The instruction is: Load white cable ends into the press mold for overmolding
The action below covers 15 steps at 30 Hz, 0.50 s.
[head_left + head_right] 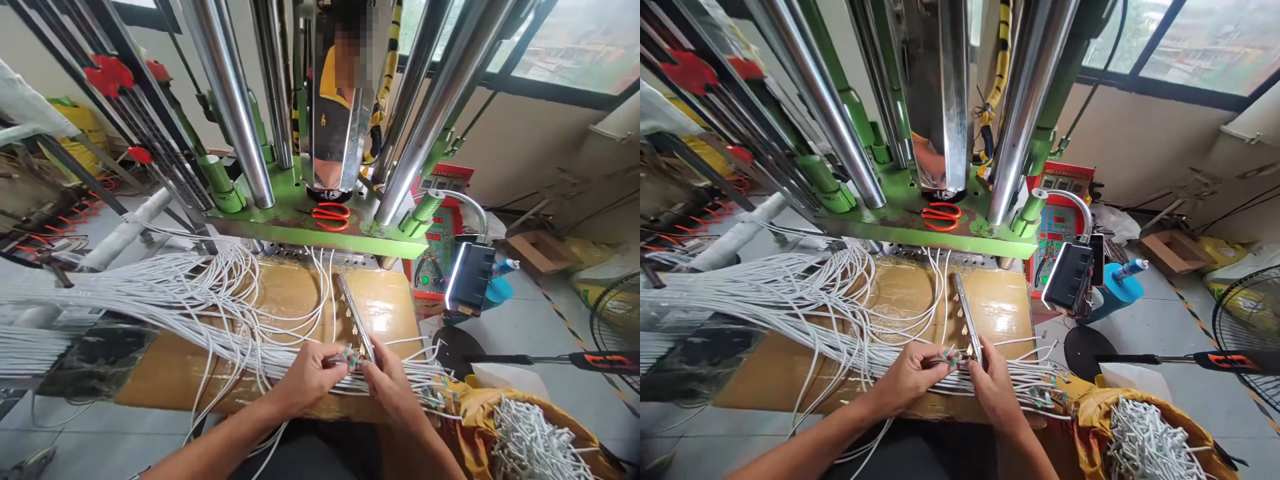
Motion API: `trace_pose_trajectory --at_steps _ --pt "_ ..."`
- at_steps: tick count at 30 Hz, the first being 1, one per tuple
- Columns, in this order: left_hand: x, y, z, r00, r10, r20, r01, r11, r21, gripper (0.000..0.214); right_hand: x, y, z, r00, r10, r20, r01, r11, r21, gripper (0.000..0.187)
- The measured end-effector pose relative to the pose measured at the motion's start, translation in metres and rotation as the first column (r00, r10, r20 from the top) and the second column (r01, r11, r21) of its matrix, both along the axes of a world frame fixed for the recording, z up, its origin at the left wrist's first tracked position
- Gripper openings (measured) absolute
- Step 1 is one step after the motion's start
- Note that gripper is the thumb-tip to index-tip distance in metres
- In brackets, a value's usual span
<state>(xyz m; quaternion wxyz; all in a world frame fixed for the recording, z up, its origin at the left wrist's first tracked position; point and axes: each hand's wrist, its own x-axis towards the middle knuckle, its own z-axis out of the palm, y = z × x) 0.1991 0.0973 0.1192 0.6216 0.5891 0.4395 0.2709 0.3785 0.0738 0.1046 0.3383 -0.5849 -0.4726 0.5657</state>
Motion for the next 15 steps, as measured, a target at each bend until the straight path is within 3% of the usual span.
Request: trace_pose_trajectory --at_steps 3,6,10,15 --pt "-0.002 -0.001 -0.003 0.982 -0.067 -0.175 0.114 0.956 0.271 0.029 -0.003 0.001 -0.003 1.000 -0.006 0.011 0.005 0.995 0.098 0.042" --pt "-0.001 -0.002 -0.006 0.961 -0.109 -0.253 0.212 0.879 0.426 0.030 -0.004 0.003 0.000 1.000 0.008 0.007 -0.009 0.985 0.175 0.040" --pt "0.000 -0.003 -0.012 0.942 -0.119 -0.315 0.273 0.819 0.506 0.030 -0.003 0.001 -0.002 0.999 -0.011 0.039 0.003 0.982 0.189 0.042" --pt "-0.001 -0.002 -0.021 0.942 -0.111 -0.316 0.279 0.780 0.560 0.030 -0.004 -0.002 -0.011 0.997 -0.012 0.082 -0.007 0.972 0.236 0.045"
